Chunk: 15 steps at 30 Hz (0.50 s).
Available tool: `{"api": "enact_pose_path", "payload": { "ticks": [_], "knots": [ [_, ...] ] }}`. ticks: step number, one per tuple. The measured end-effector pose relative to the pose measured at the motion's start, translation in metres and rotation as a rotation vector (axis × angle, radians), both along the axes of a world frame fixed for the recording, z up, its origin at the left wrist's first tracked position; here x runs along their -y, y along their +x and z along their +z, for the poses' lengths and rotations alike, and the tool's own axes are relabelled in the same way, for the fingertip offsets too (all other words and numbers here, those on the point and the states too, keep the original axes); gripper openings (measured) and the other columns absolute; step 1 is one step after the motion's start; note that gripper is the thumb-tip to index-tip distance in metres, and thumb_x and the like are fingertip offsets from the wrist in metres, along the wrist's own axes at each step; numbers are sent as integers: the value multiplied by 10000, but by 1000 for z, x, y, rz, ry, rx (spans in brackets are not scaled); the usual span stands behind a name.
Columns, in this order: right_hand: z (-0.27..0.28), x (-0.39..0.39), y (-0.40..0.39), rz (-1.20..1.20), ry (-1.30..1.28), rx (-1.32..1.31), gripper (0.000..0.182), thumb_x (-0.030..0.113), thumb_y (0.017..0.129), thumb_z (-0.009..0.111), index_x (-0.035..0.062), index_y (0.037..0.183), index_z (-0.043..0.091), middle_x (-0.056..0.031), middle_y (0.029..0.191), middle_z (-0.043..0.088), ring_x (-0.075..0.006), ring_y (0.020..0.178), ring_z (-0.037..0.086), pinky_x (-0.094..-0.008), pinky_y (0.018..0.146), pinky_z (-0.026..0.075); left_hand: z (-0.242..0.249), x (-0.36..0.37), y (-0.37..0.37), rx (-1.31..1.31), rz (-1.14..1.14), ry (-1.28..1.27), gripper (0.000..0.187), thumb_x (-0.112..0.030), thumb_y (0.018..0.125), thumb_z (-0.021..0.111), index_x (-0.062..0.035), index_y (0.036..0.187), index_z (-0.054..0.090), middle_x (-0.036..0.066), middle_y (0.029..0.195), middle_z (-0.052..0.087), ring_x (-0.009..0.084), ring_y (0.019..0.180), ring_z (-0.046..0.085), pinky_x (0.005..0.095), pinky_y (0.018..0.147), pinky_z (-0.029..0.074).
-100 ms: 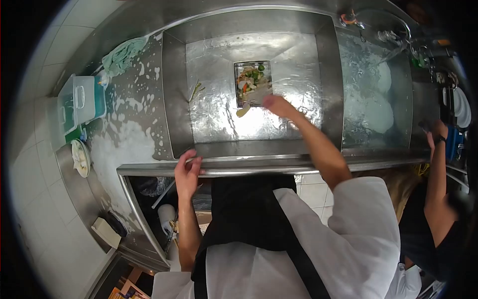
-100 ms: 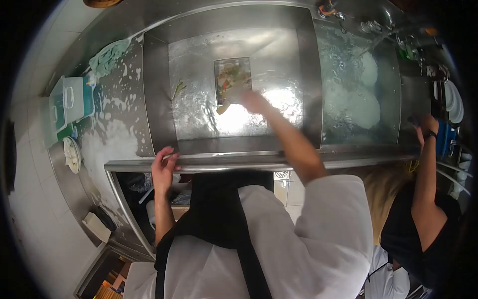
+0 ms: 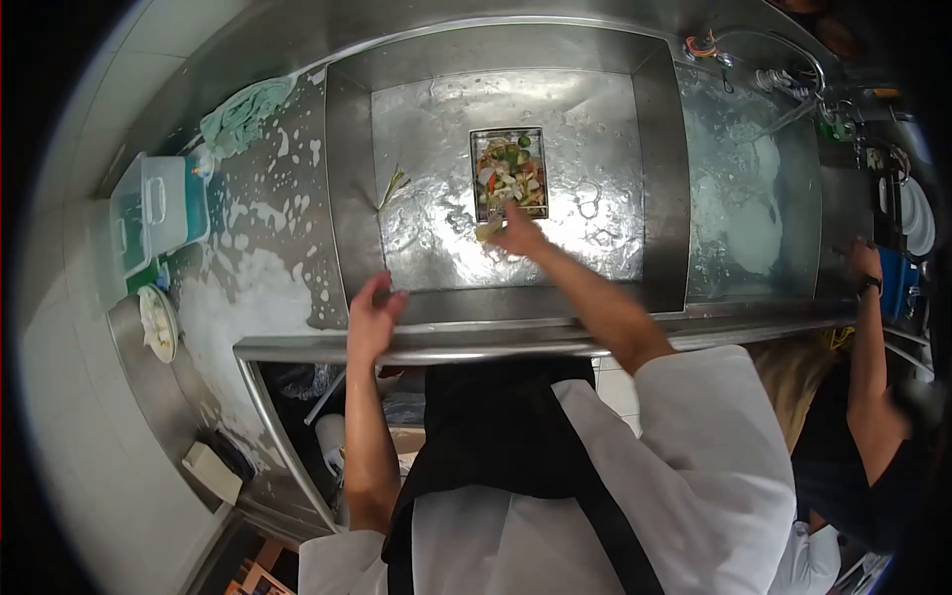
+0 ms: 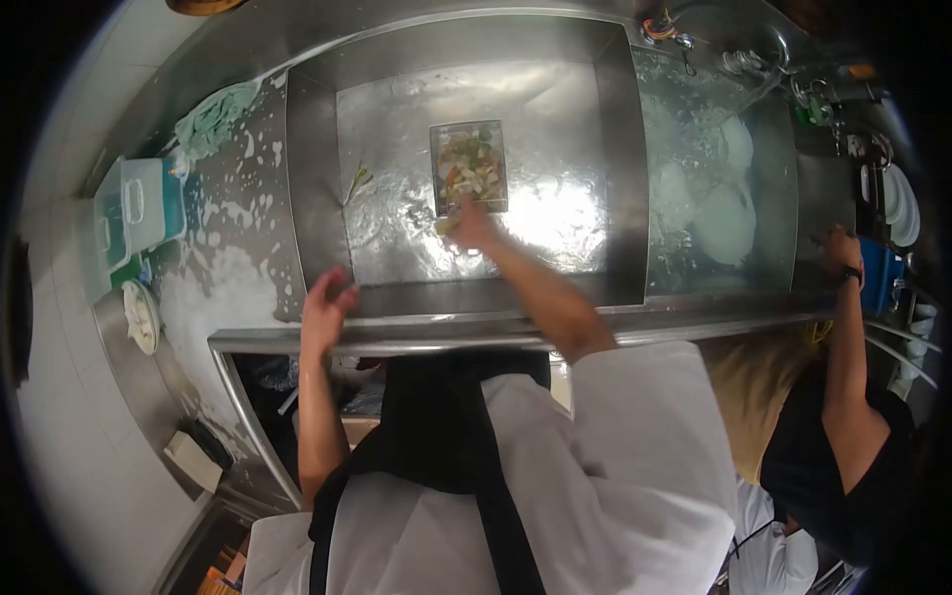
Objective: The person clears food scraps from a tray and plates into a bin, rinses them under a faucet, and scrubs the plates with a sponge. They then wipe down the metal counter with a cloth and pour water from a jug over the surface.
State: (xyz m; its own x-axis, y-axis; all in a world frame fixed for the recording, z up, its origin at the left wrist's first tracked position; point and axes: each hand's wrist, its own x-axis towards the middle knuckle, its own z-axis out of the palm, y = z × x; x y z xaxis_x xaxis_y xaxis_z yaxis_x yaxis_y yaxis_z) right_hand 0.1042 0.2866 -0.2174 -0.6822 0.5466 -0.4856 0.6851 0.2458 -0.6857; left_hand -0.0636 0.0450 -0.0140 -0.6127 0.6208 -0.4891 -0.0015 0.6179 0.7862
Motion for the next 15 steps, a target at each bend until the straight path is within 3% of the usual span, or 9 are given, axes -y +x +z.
{"api": "enact_pose_path", "payload": {
  "ticks": [1, 2, 4, 5, 7, 9, 12, 14, 15],
  "knots": [
    [16, 27, -11, -148, -20, 122, 816, 316, 796, 726, 135, 1455, 280, -296, 1445, 292, -477, 1081, 574, -481, 920, 505, -12, -17, -14, -25, 16, -104, 569, -185, 817, 747, 24, 1296, 520, 184, 1152, 619, 250, 989, 663, 308, 755, 551],
    [3, 38, -12, -89, 39, 78, 763, 241, 782, 713, 151, 1423, 308, -303, 1424, 250, -493, 1049, 578, -499, 875, 513, -31, -43, -30, -49, 20, -193, 579, -201, 790, 766, 27, 1272, 541, 200, 1156, 624, 270, 987, 667, 333, 757, 553],
    [-1, 43, -29, -99, 116, -8, 562, 148, 780, 677, 100, 1287, 439, -315, 1291, 369, -487, 1005, 587, -520, 831, 520, -127, -71, -84, -626, -212, -233, 691, -217, 768, 763, 30, 1332, 449, 252, 1232, 563, 353, 996, 651, 433, 796, 544],
    [-4, 54, -27, -144, 135, 44, 437, 121, 783, 654, 74, 1186, 491, -314, 1239, 407, -486, 967, 589, -530, 809, 520, -162, -85, -95, -577, -287, -213, 691, -217, 768, 763, 30, 1332, 449, 252, 1232, 563, 353, 996, 651, 433, 796, 544],
    [3, 37, -33, -243, 168, 133, 163, 86, 816, 589, 25, 967, 582, -279, 1117, 507, -453, 956, 583, -518, 814, 509, -205, -129, -109, -600, -225, -504, 735, -220, 772, 738, 38, 1336, 345, 297, 1284, 475, 433, 1020, 613, 508, 855, 516],
    [15, 14, -32, -333, 191, 41, 175, 92, 817, 589, 23, 978, 588, -272, 1098, 524, -438, 991, 575, -508, 843, 497, -219, -159, -109, -533, -226, -528, 705, -191, 785, 710, 33, 1319, 308, 304, 1288, 443, 449, 1019, 607, 514, 869, 511],
    [27, -19, -32, -344, 229, -147, 229, 98, 813, 613, 15, 1025, 607, -239, 1045, 578, -396, 1093, 542, -474, 924, 462, -246, -185, -108, -503, -259, -493, 473, -136, 806, 660, 39, 1168, 411, 306, 1186, 494, 459, 971, 623, 507, 860, 526],
    [23, -24, -39, -658, 327, -304, 261, 96, 792, 620, 18, 1041, 619, -219, 1037, 600, -409, 1075, 555, -463, 932, 469, -247, -205, -102, -484, -579, -325, 333, -94, 821, 621, 40, 1102, 502, 278, 1127, 574, 428, 943, 648, 484, 824, 538],
    [23, -24, -39, -663, 330, -307, 261, 96, 792, 620, 18, 1041, 619, -219, 1037, 600, -409, 1075, 555, -463, 932, 469, -245, -214, -96, -434, -647, -185, 336, -99, 822, 630, 36, 1114, 533, 261, 1128, 601, 398, 932, 660, 458, 819, 539]
  ]
}}
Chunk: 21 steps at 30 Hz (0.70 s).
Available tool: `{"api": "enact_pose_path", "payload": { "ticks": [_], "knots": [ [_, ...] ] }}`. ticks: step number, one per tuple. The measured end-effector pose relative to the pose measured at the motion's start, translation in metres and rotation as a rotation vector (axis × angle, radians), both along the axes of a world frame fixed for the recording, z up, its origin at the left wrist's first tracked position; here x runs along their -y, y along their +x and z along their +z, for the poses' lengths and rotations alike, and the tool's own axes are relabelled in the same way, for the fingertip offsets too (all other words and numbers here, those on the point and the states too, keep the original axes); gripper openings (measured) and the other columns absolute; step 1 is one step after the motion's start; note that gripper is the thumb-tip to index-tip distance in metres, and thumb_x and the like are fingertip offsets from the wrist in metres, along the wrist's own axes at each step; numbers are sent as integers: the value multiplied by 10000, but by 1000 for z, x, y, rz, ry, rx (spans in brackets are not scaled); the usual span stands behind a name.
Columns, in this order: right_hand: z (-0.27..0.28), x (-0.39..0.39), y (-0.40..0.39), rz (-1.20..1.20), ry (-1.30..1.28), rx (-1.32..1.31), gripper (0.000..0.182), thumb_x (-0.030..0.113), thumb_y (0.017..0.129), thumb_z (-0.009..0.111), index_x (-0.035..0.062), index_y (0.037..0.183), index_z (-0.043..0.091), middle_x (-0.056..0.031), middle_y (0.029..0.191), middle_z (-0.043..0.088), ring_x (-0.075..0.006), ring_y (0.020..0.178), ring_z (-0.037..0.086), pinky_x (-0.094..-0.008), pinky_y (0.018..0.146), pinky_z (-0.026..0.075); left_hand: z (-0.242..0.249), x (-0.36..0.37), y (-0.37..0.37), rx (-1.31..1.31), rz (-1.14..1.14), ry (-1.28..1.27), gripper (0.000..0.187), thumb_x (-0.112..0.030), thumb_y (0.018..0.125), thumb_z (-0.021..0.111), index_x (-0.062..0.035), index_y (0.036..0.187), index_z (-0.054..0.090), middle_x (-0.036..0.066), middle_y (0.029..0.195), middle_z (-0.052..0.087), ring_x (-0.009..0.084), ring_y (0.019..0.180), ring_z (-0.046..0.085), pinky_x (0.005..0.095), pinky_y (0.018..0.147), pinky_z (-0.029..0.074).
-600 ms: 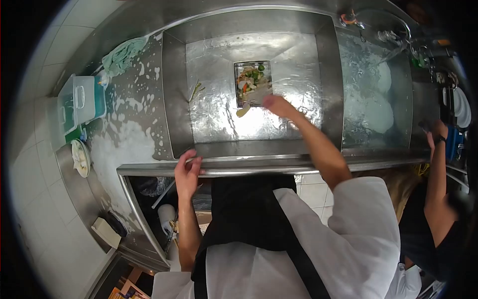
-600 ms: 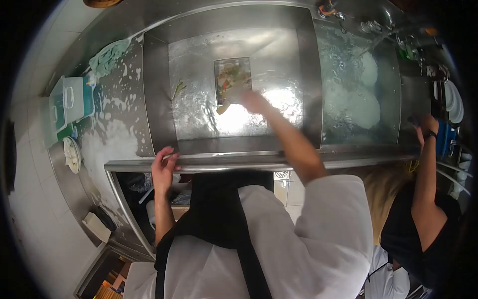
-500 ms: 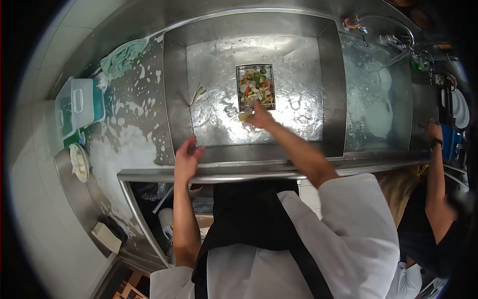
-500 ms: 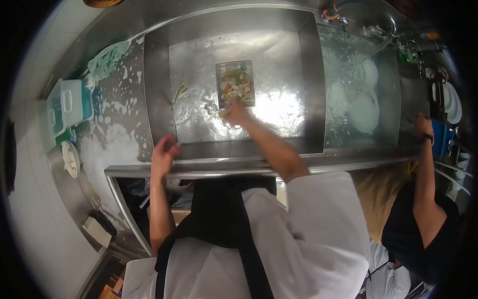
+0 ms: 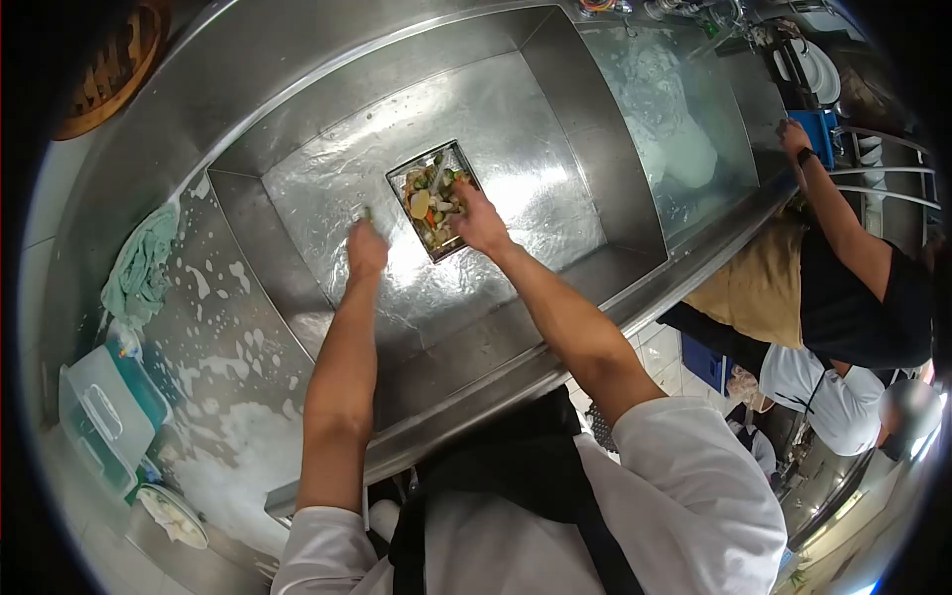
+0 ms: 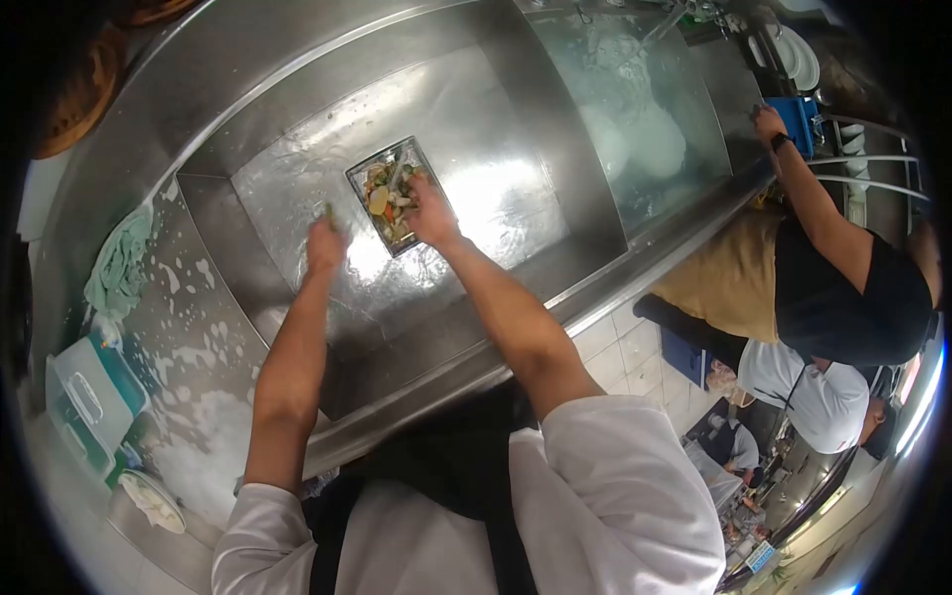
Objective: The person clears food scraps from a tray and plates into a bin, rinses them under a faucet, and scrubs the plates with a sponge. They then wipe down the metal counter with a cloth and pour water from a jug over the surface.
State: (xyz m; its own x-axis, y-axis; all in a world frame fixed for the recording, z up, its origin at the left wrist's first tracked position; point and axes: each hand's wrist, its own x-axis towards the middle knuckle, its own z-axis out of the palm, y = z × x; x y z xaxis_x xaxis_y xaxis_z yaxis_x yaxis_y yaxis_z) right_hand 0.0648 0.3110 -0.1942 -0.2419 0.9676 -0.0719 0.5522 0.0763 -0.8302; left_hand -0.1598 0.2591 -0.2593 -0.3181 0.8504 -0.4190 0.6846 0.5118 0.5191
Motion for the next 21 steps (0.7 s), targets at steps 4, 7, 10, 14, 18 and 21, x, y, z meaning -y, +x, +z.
{"api": "enact_pose_path", "payload": {
  "ticks": [4, 7, 10, 14, 18, 21],
  "knots": [
    [-8, 15, 24, 406, -111, 722, 473, 128, 757, 612, 80, 1221, 540, -182, 1217, 551, -349, 1123, 561, -439, 994, 435, 62, -28, 44, 435, 42, 86, 482, -128, 819, 668, -14, 1267, 531, 211, 1223, 616, 307, 936, 679, 388, 839, 527],
    [-14, 29, 21, 555, -6, 904, 457, 187, 784, 583, 107, 1232, 543, -140, 1255, 537, -306, 1231, 476, -445, 1048, 346, 89, -18, 41, 464, 103, 148, 554, -171, 816, 708, -18, 1311, 512, 206, 1227, 616, 277, 947, 674, 355, 847, 521],
    [2, 0, 13, 823, -142, 999, 510, 227, 826, 589, 141, 1319, 497, -129, 1274, 537, -328, 1251, 435, -459, 1064, 307, 136, 34, 13, 495, -62, 114, 546, -185, 853, 698, -17, 1332, 498, 175, 1226, 622, 259, 996, 658, 354, 851, 518],
    [-35, -7, 38, 948, 211, 811, 515, 148, 822, 611, 116, 1320, 484, -154, 1259, 550, -376, 1210, 459, -494, 1045, 375, 251, 145, -16, 618, 115, 93, 468, -150, 911, 652, -17, 1334, 501, 126, 1220, 620, 208, 1039, 629, 322, 854, 512],
    [-22, -13, 44, 978, 43, 638, 460, 119, 806, 598, 93, 1256, 508, -163, 1230, 542, -386, 1163, 465, -499, 987, 385, 303, 263, -31, 382, 529, 207, 415, -134, 937, 619, -1, 1315, 510, 111, 1188, 617, 187, 1041, 616, 306, 866, 497],
    [-54, -8, 61, 887, 74, 473, 359, 176, 785, 651, 56, 1096, 520, -150, 1145, 516, -353, 1099, 444, -468, 925, 365, 299, 328, -3, 285, 963, 390, 320, -142, 956, 597, 2, 1239, 553, 93, 1148, 627, 168, 996, 612, 294, 852, 493]
  ]
}}
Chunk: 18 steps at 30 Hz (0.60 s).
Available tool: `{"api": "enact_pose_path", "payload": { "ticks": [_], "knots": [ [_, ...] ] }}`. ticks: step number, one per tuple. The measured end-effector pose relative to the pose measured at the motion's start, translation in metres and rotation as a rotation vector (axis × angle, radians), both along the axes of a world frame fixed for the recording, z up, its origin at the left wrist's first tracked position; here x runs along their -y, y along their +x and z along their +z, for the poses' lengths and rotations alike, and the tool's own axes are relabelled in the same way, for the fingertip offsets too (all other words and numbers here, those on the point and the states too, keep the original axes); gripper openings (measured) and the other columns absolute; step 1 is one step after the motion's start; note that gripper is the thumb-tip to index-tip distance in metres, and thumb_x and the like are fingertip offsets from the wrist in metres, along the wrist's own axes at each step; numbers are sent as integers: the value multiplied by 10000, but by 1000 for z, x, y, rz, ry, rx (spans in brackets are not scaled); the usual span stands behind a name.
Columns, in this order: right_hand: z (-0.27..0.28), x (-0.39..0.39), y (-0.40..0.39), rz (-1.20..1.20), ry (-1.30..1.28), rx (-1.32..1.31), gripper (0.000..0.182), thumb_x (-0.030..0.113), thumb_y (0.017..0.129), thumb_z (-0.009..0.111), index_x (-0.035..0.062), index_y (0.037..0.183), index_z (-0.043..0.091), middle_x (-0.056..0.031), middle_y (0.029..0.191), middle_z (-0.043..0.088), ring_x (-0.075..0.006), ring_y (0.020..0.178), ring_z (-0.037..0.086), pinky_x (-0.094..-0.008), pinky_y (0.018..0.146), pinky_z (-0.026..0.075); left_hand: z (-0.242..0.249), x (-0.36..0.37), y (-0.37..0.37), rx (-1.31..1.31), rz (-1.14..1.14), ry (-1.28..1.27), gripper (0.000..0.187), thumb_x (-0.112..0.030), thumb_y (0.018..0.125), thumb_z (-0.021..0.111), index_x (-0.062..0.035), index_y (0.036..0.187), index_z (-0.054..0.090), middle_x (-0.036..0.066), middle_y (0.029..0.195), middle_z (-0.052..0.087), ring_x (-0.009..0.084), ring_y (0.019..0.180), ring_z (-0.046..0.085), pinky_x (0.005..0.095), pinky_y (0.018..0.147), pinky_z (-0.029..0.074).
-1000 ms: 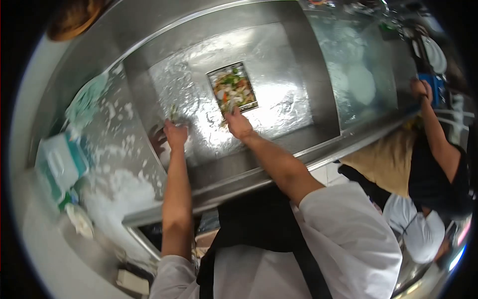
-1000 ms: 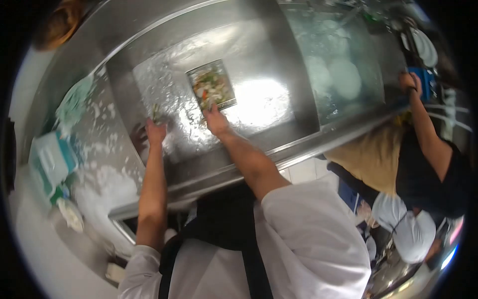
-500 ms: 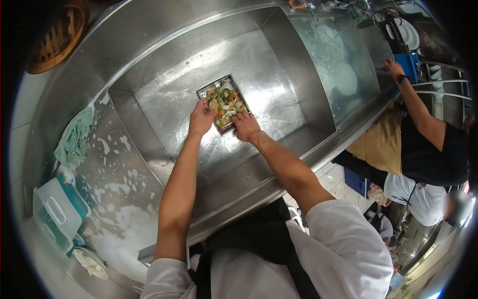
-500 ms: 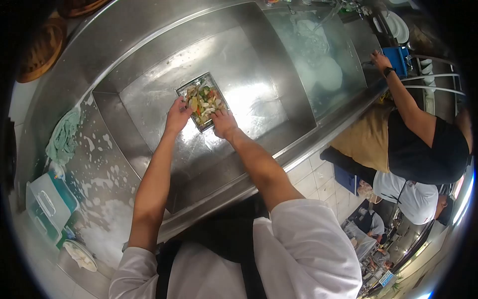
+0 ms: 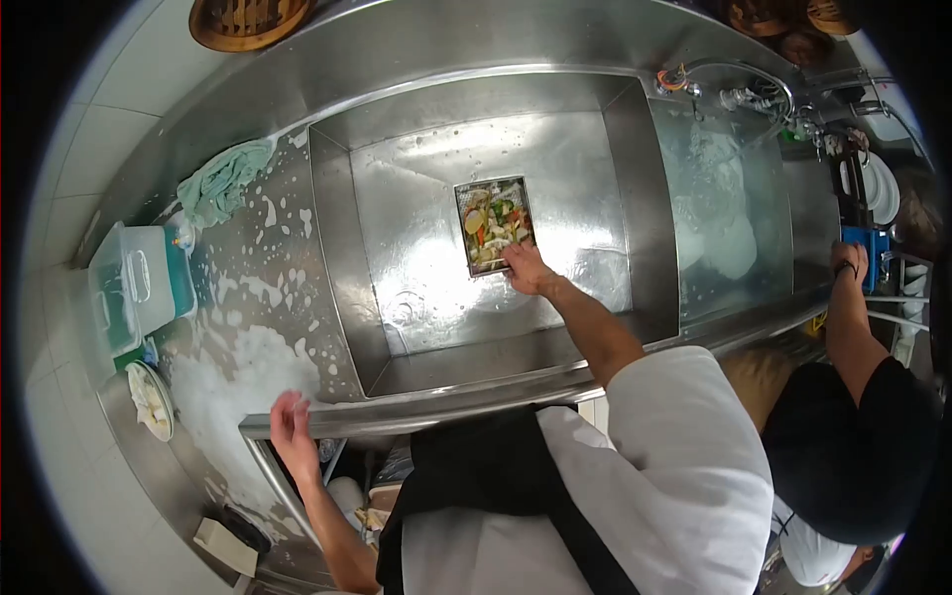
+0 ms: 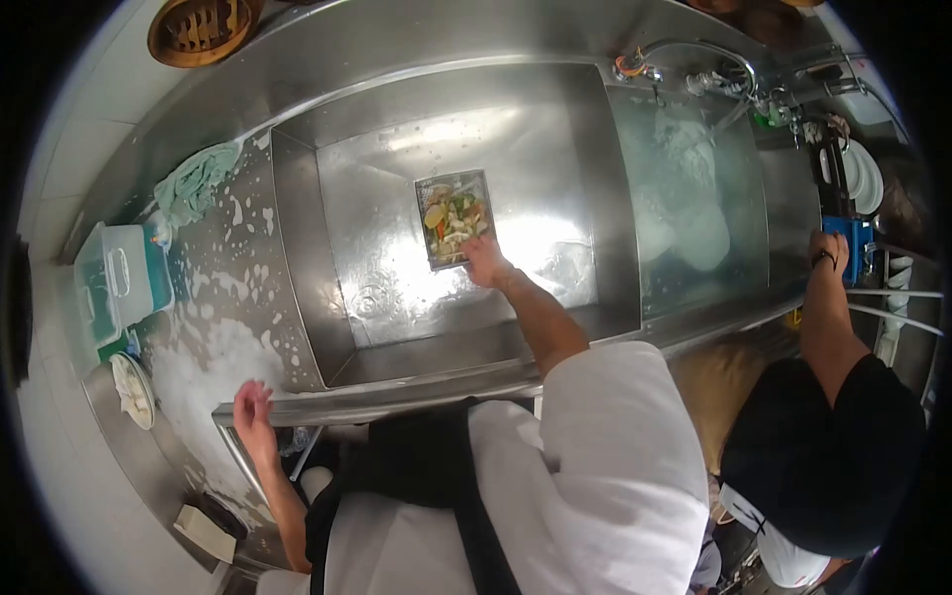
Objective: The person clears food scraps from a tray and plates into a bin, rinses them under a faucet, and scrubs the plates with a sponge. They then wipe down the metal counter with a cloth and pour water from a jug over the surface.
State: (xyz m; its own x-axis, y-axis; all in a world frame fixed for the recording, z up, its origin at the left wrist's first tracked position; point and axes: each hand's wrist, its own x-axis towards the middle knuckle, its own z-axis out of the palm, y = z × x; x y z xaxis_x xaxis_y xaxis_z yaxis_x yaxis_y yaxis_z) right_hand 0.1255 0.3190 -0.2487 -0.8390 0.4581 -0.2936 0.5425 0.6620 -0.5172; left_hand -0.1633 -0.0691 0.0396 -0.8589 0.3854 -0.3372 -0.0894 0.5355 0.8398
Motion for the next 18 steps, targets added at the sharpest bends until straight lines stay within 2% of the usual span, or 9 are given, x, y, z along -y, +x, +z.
{"api": "enact_pose_path", "payload": {
  "ticks": [2, 4, 6, 8, 10, 13, 14, 17, 18],
  "knots": [
    [20, -3, -9, -42, -124, 61, 299, 166, 802, 649, 53, 1047, 519, -158, 1105, 514, -340, 1066, 449, -469, 905, 357, -13, 27, 29, 0, 66, 51, 280, -150, 960, 597, -6, 1199, 573, 90, 1125, 635, 160, 977, 614, 283, 841, 490],
    [24, 2, -3, -48, -86, -6, 276, 167, 820, 644, 52, 1038, 521, -162, 1091, 517, -337, 1053, 455, -463, 895, 354, -14, 26, 66, 32, 218, 147, 205, -171, 966, 599, -22, 1105, 614, 69, 1046, 660, 145, 935, 625, 258, 805, 484],
    [35, 4, 0, -55, -35, -74, 253, 168, 838, 640, 51, 1029, 522, -165, 1077, 520, -333, 1040, 461, -457, 886, 351, -6, 21, 92, -11, 163, 24, 203, -171, 969, 593, -15, 1096, 619, 56, 1020, 672, 150, 908, 633, 260, 792, 486],
    [55, 15, 6, -24, 74, -185, 236, 186, 865, 637, 42, 1015, 526, -164, 1049, 530, -327, 1012, 476, -448, 866, 357, 3, 19, 101, -16, 165, 32, 208, -175, 967, 597, -14, 1096, 619, 61, 1028, 673, 151, 903, 636, 262, 793, 488],
    [70, 31, 6, 20, 66, -157, 234, 210, 877, 639, 41, 998, 531, -155, 1031, 539, -324, 994, 488, -449, 858, 362, 3, 19, 100, -19, 158, 49, 212, -178, 965, 602, -13, 1097, 619, 66, 1036, 674, 152, 898, 638, 265, 794, 489],
    [80, 63, -11, 152, 98, -295, 231, 197, 863, 642, 58, 1025, 554, -127, 1013, 553, -301, 992, 498, -431, 849, 377, -6, 22, 72, -60, 151, 52, 216, -167, 972, 594, 10, 1093, 618, 104, 1069, 668, 162, 907, 641, 280, 803, 495],
    [82, 72, -27, 185, 112, -290, 230, 189, 855, 642, 62, 1031, 568, -117, 1003, 558, -294, 995, 500, -424, 847, 381, -7, 9, 65, -54, 128, 54, 216, -167, 972, 594, 10, 1093, 618, 104, 1069, 668, 162, 907, 641, 280, 803, 495],
    [39, 104, -97, 211, 259, -237, 235, 173, 841, 640, 60, 1043, 598, -111, 1020, 560, -286, 1013, 498, -414, 859, 385, 10, -52, 37, -210, -180, 90, 245, -145, 986, 566, 40, 1144, 595, 119, 1093, 651, 170, 926, 635, 300, 838, 494],
    [39, 106, -112, 111, 272, -282, 228, 149, 816, 627, 65, 1028, 612, -102, 1007, 562, -285, 1021, 498, -412, 878, 381, 15, -54, 38, -214, -178, 85, 245, -145, 986, 566, 40, 1144, 595, 119, 1093, 651, 170, 926, 635, 300, 838, 494]
  ]
}}
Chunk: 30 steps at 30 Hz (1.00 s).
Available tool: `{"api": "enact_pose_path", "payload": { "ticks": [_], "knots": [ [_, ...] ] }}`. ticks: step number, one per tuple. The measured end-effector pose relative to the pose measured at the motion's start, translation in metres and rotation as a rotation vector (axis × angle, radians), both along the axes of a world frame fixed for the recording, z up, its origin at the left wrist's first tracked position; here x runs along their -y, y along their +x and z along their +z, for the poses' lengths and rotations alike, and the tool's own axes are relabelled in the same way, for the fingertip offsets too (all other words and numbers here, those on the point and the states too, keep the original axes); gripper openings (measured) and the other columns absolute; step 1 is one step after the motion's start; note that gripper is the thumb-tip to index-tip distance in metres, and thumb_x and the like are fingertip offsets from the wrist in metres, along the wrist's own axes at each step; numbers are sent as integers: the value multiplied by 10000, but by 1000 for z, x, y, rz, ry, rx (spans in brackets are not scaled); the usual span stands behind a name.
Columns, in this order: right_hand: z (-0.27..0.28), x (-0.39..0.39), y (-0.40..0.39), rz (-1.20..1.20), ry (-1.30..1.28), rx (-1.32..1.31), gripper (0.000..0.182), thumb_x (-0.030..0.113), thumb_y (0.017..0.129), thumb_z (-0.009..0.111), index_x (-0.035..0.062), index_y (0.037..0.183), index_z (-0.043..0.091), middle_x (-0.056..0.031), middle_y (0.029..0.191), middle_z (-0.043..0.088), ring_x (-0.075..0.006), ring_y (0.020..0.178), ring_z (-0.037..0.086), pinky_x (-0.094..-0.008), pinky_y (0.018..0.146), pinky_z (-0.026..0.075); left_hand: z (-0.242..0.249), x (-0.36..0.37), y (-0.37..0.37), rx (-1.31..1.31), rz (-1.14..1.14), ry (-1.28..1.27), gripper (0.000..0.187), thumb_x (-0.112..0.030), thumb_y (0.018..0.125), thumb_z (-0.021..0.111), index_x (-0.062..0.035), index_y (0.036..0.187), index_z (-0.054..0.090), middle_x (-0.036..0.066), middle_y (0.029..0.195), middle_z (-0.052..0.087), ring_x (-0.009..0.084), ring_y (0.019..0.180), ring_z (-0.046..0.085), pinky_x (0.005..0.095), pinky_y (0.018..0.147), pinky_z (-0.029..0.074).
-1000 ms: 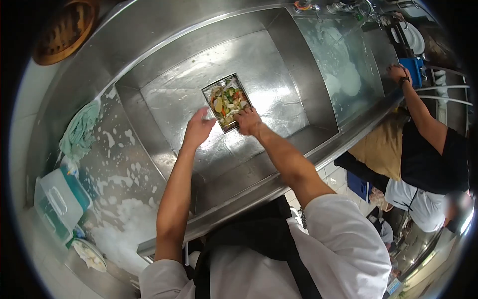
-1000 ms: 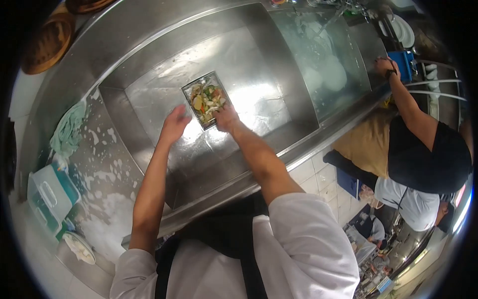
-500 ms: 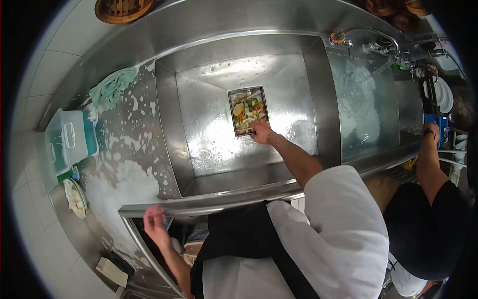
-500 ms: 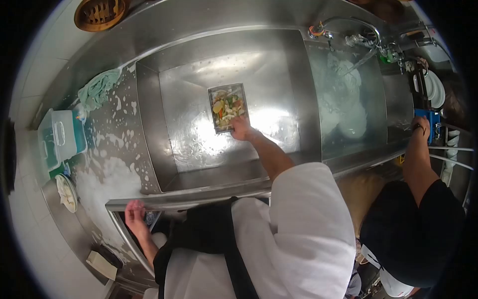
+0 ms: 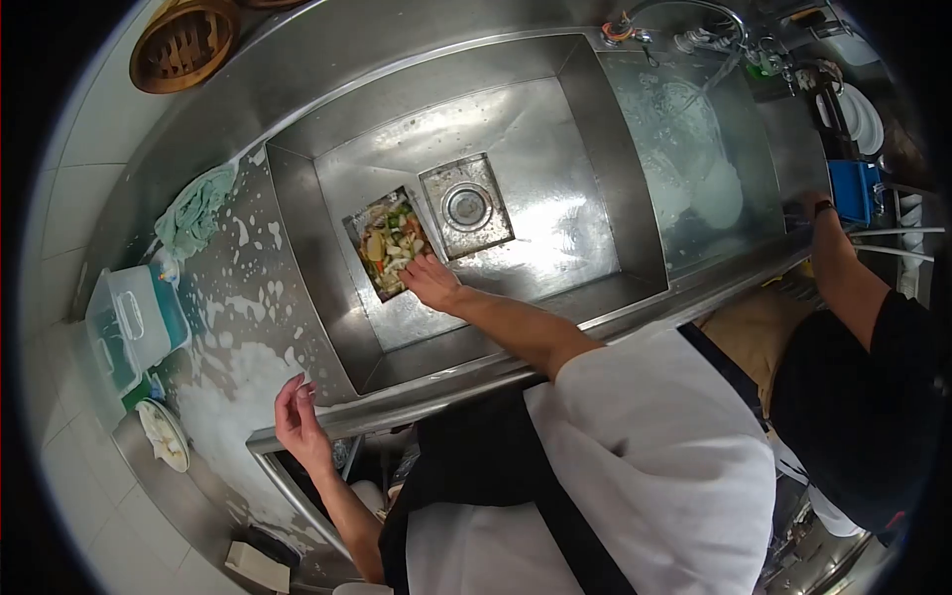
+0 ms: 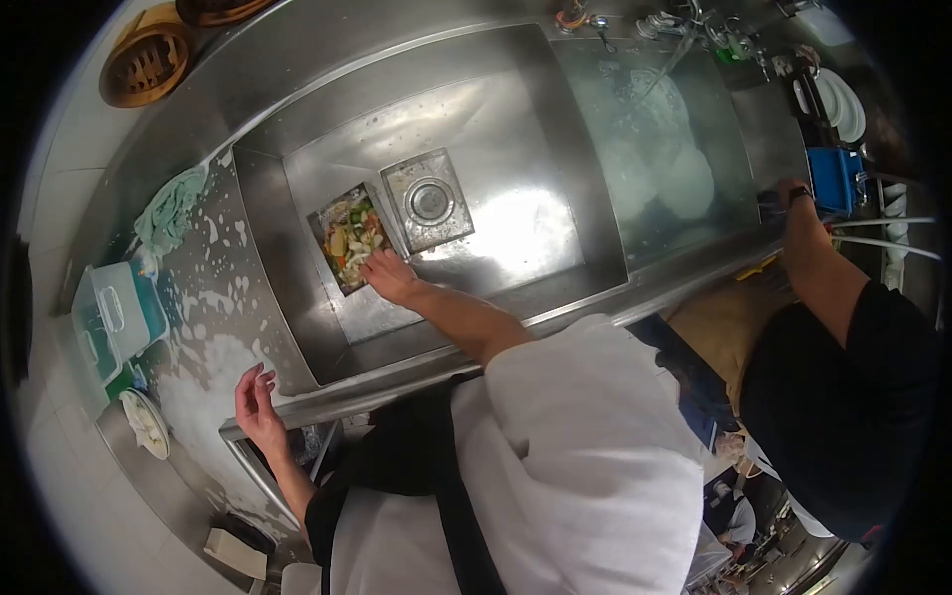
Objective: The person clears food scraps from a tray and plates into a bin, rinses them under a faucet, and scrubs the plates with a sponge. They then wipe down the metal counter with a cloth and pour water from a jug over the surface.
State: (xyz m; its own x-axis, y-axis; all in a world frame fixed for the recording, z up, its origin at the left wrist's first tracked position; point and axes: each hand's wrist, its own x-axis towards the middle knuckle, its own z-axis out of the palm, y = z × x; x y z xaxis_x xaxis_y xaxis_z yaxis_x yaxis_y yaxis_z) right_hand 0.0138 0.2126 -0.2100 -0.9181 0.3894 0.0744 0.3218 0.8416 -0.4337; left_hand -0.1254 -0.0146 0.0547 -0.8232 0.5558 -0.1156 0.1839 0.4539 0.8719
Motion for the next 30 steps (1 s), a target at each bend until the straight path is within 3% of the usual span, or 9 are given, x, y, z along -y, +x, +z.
{"api": "enact_pose_path", "payload": {
  "ticks": [7, 9, 13, 16, 18, 21, 24, 27, 30],
  "knots": [
    [9, -73, 20, -385, -175, -516, 288, 1, 758, 578, 42, 1035, 644, -175, 1022, 608, -375, 992, 552, -464, 888, 435, -48, 61, -2, -192, 5, -187, 234, -100, 955, 576, 44, 1138, 594, 133, 1059, 642, 204, 920, 616, 326, 865, 479],
    [-40, -105, 48, -582, -374, -107, 312, -64, 759, 516, -29, 1045, 635, -227, 1077, 611, -386, 1079, 550, -427, 977, 441, -71, 65, 9, -535, -76, -272, 193, -72, 922, 575, 22, 1084, 621, 144, 960, 637, 283, 870, 596, 380, 819, 473],
    [-92, -139, 37, -590, -433, 244, 274, 188, 883, 523, 23, 1064, 645, -228, 1148, 596, -389, 1143, 543, -438, 979, 452, -77, 49, 4, -683, -150, -315, 181, -108, 858, 610, -23, 1009, 662, 139, 885, 634, 316, 773, 547, 400, 714, 429],
    [-91, -138, 12, -476, -452, 542, 417, 320, 905, 489, 47, 1184, 635, -234, 1219, 582, -409, 1146, 557, -447, 1000, 435, -59, 42, 5, -476, -237, -547, 161, -105, 876, 600, -23, 999, 666, 121, 868, 641, 269, 803, 587, 374, 747, 458],
    [-81, -146, 8, -366, -465, 654, 466, 366, 912, 469, 56, 1219, 631, -231, 1236, 581, -413, 1143, 565, -450, 1000, 433, -61, 14, 0, 33, -190, -352, 165, -99, 897, 599, -16, 1027, 656, 106, 897, 655, 209, 844, 619, 334, 782, 482],
    [15, -174, 72, -486, -893, -206, 233, 102, 874, 644, 26, 1092, 670, -85, 1010, 693, -212, 982, 634, -319, 896, 485, -82, -37, 7, 309, -394, -228, 280, -119, 890, 662, -17, 1148, 620, 110, 981, 669, 176, 864, 632, 321, 826, 502],
    [156, -227, 205, -824, -577, -358, 200, 6, 907, 546, 46, 1059, 670, -41, 1006, 684, -130, 968, 622, -279, 874, 490, -115, -75, 14, 328, -644, -253, 351, -147, 881, 690, -34, 1202, 603, 89, 1016, 665, 163, 876, 624, 305, 824, 505],
    [187, -276, 350, -1272, -266, -519, 213, 154, 931, 569, 14, 1053, 673, -60, 956, 694, -170, 906, 634, -281, 837, 479, -151, -126, 16, 391, -878, -346, 377, -177, 883, 679, -46, 1226, 594, 99, 1043, 678, 189, 912, 642, 318, 806, 513],
    [121, -309, 456, -1588, -131, -514, 253, 204, 938, 573, -2, 1047, 670, -46, 952, 690, -173, 885, 632, -272, 816, 478, -192, -178, 29, 404, -811, -451, 321, -173, 897, 654, -43, 1188, 608, 64, 1029, 670, 159, 944, 621, 292, 855, 501]
  ]
}}
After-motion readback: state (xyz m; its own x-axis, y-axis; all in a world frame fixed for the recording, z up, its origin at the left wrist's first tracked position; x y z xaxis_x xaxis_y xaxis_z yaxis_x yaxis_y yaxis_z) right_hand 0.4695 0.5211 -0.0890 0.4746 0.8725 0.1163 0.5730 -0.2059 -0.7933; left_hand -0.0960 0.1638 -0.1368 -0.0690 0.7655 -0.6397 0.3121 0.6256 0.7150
